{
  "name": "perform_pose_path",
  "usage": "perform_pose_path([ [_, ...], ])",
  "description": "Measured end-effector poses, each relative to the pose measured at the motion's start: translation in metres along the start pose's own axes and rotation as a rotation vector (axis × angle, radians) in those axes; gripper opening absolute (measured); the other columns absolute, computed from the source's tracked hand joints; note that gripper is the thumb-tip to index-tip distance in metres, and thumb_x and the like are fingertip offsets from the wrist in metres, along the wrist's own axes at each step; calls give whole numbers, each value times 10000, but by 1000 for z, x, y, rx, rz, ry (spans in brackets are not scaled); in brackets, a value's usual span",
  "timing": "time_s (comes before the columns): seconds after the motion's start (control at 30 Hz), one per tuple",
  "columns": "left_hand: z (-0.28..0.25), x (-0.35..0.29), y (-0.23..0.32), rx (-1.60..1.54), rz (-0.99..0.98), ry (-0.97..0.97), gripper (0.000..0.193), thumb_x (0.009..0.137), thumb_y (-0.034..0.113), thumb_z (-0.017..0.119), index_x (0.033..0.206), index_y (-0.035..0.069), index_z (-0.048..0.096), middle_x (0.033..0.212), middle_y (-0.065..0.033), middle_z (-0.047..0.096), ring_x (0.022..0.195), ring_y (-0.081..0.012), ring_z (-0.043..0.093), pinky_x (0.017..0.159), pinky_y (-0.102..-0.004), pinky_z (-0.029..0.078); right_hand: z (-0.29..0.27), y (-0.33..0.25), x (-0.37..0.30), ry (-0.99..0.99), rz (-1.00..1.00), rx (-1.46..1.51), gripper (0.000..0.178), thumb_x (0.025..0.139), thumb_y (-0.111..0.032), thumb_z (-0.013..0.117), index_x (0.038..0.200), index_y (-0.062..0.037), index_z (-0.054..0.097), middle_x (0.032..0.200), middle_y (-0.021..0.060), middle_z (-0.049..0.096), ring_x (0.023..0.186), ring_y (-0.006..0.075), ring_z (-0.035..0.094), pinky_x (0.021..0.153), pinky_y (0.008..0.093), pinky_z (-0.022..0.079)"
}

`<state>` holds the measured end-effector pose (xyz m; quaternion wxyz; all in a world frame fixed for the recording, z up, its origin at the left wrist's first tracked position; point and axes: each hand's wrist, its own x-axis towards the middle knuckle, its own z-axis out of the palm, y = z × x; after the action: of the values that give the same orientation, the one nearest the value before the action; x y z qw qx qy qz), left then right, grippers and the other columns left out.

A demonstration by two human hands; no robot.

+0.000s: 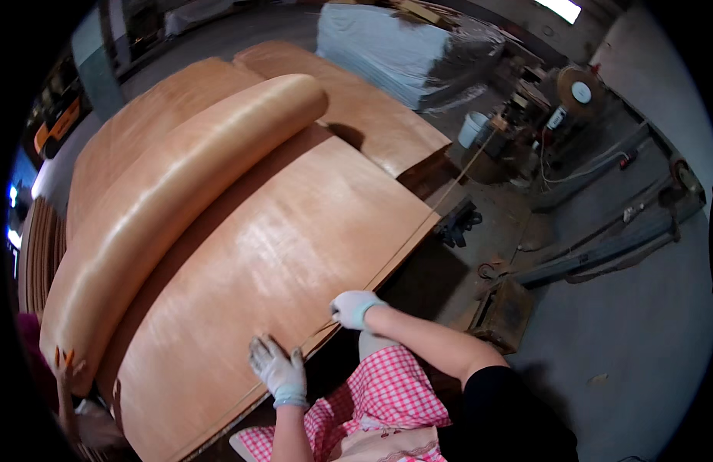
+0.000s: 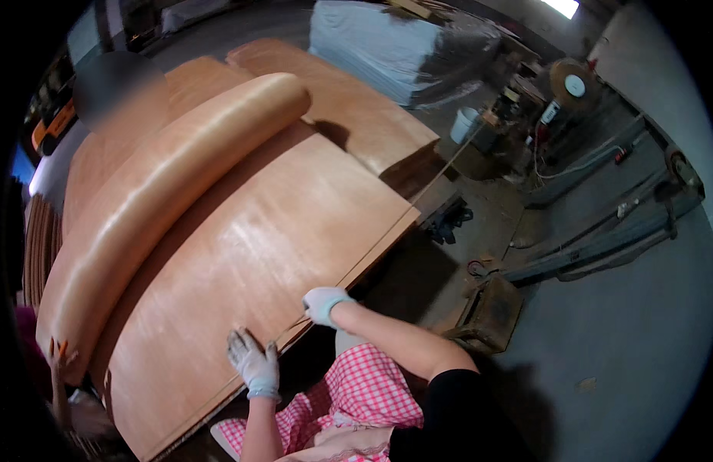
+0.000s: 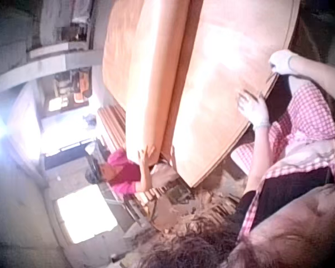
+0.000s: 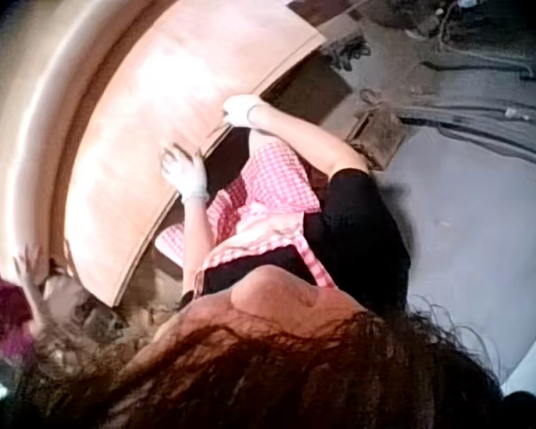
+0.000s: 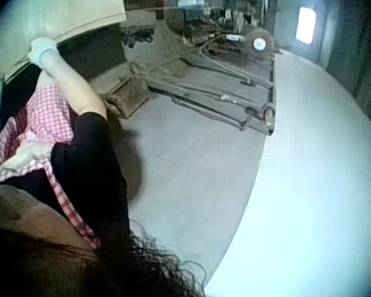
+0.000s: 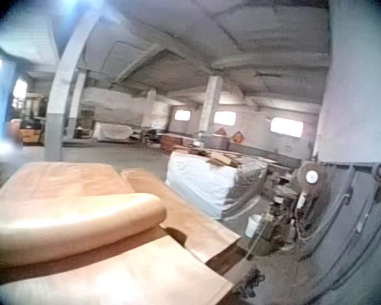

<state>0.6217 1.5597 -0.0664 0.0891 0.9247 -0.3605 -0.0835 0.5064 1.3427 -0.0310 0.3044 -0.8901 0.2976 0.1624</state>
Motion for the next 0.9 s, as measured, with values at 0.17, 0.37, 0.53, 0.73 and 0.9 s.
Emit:
perform_pose_path([
  [0.17,-3,2,3,20,-20,-50,844,854,393,610,1475,-33,228,1541,-259,189,1438,-377,164,1172,-488,103,-102,155,-17,82,235,-105,308,848,-309,562,1049,-120,700,1095,143,671,1020,326,635,879,423,501],
  [0.37,-3,0,-1,40,-11,-76,846,850,379,614,1481,-23,219,1551,-256,160,1446,-375,139,1176,-484,88,-163,271,-20,177,421,-264,309,849,-306,615,1098,-141,691,1131,129,663,1065,306,620,905,416,492],
  [0.53,-6,-4,-5,82,-29,-70,852,843,378,618,1482,-19,219,1552,-257,157,1445,-387,137,1174,-489,97,-144,296,7,191,470,26,373,831,-309,638,1117,-72,673,1134,181,651,1070,342,605,924,408,478],
  [0.73,-8,-4,6,-23,-3,-34,827,833,371,623,1457,-38,267,1518,-274,232,1422,-401,188,1169,-499,124,-88,307,-18,996,655,435,339,905,-251,600,1098,27,619,1079,201,663,1025,340,618,888,393,459],
  [0.9,-20,-25,12,-384,123,223,428,779,277,725,1107,38,589,1137,-189,583,1100,-392,518,954,-486,404,-42,154,-38,946,82,509,216,892,-153,628,965,48,596,931,173,640,831,278,609,795,387,477],
])
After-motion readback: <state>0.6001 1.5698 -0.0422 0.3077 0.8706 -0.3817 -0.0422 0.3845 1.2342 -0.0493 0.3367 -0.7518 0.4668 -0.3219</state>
